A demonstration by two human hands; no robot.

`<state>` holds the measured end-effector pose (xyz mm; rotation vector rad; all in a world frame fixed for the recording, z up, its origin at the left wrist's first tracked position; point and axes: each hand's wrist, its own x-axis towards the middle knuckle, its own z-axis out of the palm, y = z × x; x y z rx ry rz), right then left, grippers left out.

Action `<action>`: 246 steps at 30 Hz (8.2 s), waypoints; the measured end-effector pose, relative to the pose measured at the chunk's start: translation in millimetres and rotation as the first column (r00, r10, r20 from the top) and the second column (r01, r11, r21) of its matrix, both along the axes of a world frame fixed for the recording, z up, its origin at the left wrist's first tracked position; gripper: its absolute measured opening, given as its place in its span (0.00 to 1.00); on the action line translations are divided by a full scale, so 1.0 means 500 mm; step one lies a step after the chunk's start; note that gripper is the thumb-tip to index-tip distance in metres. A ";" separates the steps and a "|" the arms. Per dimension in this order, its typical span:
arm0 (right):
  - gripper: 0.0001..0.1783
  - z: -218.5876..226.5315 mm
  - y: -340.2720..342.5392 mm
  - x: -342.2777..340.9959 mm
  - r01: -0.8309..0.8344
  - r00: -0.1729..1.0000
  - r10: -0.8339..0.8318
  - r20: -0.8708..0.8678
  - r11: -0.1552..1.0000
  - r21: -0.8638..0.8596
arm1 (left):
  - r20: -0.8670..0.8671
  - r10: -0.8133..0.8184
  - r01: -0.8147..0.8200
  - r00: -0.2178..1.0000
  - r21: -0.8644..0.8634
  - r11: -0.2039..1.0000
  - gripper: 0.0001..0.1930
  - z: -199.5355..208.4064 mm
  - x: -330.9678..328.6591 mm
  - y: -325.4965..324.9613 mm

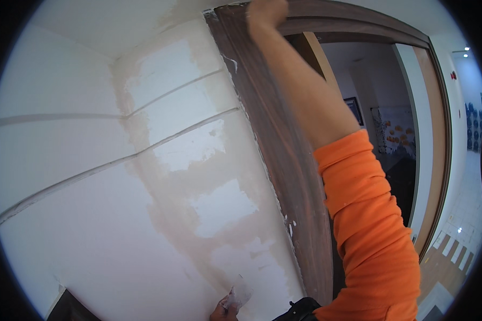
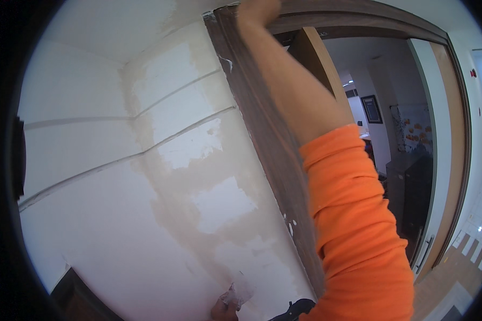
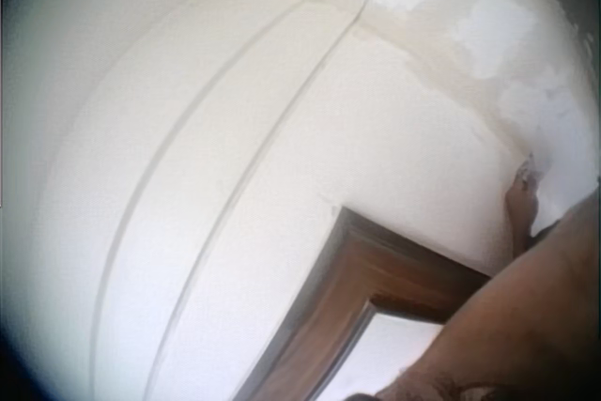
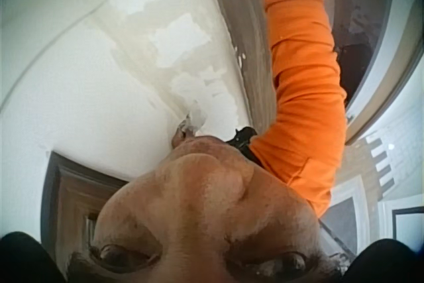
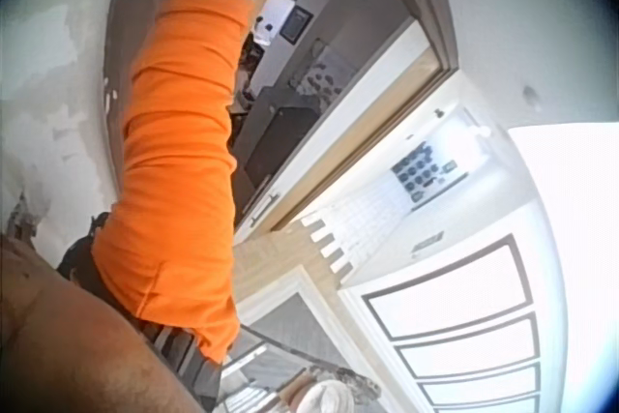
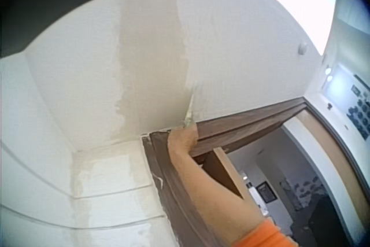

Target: The person applies wall compound to a wall near a door frame using a putty knife and hawk. They repeatedly scoop compound from the hawk and spread it along the wall surface, smoothing it with the knife.

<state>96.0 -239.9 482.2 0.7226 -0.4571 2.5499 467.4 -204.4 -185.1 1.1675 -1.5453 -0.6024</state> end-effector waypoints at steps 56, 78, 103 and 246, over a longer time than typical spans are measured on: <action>0.14 -0.051 0.032 -0.117 -0.674 0.737 0.631 -0.242 0.712 -0.197 | 0.042 -0.054 0.055 0.998 -0.010 0.998 0.18 -0.009 0.014 -0.001; 0.18 0.026 0.199 -0.004 -0.692 0.682 0.612 -0.401 0.717 -0.083 | 0.005 -0.096 0.096 0.995 -0.100 0.990 0.14 -0.019 0.014 -0.008; 0.15 -0.034 -0.057 0.228 0.072 0.982 -0.066 -0.178 0.997 0.025 | -0.080 -0.054 0.049 0.995 -0.070 0.996 0.14 -0.022 0.006 -0.015; 0.18 0.042 -0.004 -0.235 0.440 0.886 -0.450 0.113 0.892 0.100 | -0.082 -0.038 0.036 0.996 -0.017 0.999 0.14 -0.009 -0.002 -0.002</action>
